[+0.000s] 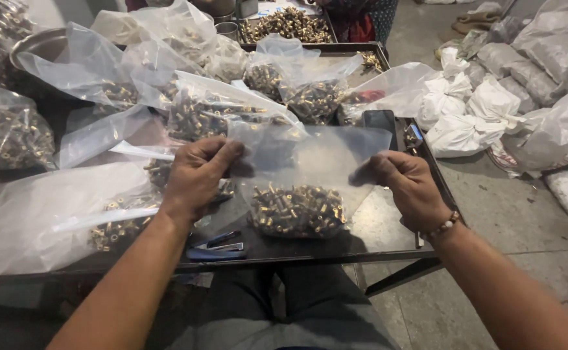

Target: Sealing plastic bags filled with small metal parts using a handheld stapler.

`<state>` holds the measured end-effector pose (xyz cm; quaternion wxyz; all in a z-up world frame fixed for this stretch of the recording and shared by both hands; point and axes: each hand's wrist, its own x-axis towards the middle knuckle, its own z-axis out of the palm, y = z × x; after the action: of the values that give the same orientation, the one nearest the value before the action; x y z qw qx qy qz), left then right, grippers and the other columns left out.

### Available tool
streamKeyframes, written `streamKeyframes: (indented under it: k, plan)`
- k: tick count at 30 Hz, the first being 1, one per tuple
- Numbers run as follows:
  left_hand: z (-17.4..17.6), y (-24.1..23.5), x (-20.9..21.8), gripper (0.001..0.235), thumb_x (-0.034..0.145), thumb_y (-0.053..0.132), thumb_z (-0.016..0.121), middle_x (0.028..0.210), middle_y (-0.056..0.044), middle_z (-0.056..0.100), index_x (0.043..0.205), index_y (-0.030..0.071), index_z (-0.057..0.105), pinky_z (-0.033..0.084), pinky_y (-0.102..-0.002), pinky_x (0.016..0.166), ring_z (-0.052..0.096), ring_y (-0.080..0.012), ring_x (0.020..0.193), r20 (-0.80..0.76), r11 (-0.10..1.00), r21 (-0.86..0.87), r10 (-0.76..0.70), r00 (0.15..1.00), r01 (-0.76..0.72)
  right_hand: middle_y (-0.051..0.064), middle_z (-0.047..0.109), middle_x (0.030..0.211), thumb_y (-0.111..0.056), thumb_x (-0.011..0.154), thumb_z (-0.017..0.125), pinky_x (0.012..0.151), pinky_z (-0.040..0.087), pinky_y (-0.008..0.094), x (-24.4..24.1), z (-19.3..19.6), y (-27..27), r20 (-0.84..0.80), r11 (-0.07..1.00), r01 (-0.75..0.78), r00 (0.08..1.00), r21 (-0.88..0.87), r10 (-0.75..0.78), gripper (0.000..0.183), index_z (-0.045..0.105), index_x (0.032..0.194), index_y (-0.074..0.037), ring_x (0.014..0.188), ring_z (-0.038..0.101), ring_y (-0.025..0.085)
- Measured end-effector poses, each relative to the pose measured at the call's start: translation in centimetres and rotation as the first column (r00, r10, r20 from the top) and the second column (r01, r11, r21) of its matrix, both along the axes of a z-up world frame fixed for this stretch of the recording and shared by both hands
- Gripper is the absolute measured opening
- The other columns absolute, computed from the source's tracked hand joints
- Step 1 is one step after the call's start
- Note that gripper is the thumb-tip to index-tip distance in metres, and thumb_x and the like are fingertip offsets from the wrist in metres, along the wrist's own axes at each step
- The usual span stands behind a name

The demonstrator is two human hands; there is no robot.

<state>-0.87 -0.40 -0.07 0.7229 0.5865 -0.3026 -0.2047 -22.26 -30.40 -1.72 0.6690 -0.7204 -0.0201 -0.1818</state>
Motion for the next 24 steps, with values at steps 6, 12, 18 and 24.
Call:
streamKeyframes:
  k: [6,12,18,24]
  plan:
    - [-0.7,-0.9,-0.5,0.018,0.096,0.012,0.074,0.085,-0.006,0.072,0.105,0.000,0.065,0.059,-0.030,0.065,0.067,-0.0117,0.071,0.076,0.982,0.000,0.187,0.979,-0.188,0.011,0.072,0.102,-0.012,0.106,0.059,0.084,0.061,0.038,0.4,-1.6,1.0,-0.008,0.950,0.210,0.977,0.232,-0.214,0.011,0.064,0.110,-0.003,0.090,0.074,0.022]
    - [-0.1,-0.4,-0.9,0.028,0.094,0.009,0.074,0.103,-0.006,0.072,0.119,0.001,0.066,0.059,-0.029,0.079,0.068,-0.0124,0.088,-0.030,0.999,-0.052,0.001,1.000,-0.002,0.012,0.066,0.119,-0.003,0.104,0.066,0.096,0.063,0.040,-0.5,-1.3,0.5,0.097,0.959,0.076,0.990,0.274,-0.106,0.015,0.059,0.117,0.002,0.103,0.070,0.020]
    - [1.8,-0.1,-1.0,0.061,0.076,0.007,0.083,0.131,-0.007,0.072,0.134,0.009,0.066,0.057,-0.028,0.099,0.071,-0.0124,0.110,0.076,0.962,0.207,-0.195,0.978,0.176,0.015,0.068,0.130,0.000,0.085,0.071,0.096,0.058,0.032,-0.1,2.6,1.9,-0.157,0.997,0.042,0.987,0.069,-0.031,0.056,0.058,0.140,-0.001,0.110,0.071,0.017]
    - [4.6,-0.7,-1.7,0.043,0.077,0.019,0.085,0.118,-0.008,0.081,0.119,0.017,0.077,0.060,-0.031,0.092,0.075,-0.0160,0.100,0.269,0.817,0.573,-0.111,0.957,-0.066,0.013,0.078,0.116,-0.005,0.086,0.075,0.087,0.062,0.029,-0.2,4.0,2.2,-0.289,0.967,0.149,0.935,-0.205,-0.205,0.040,0.070,0.126,-0.003,0.100,0.076,0.017]
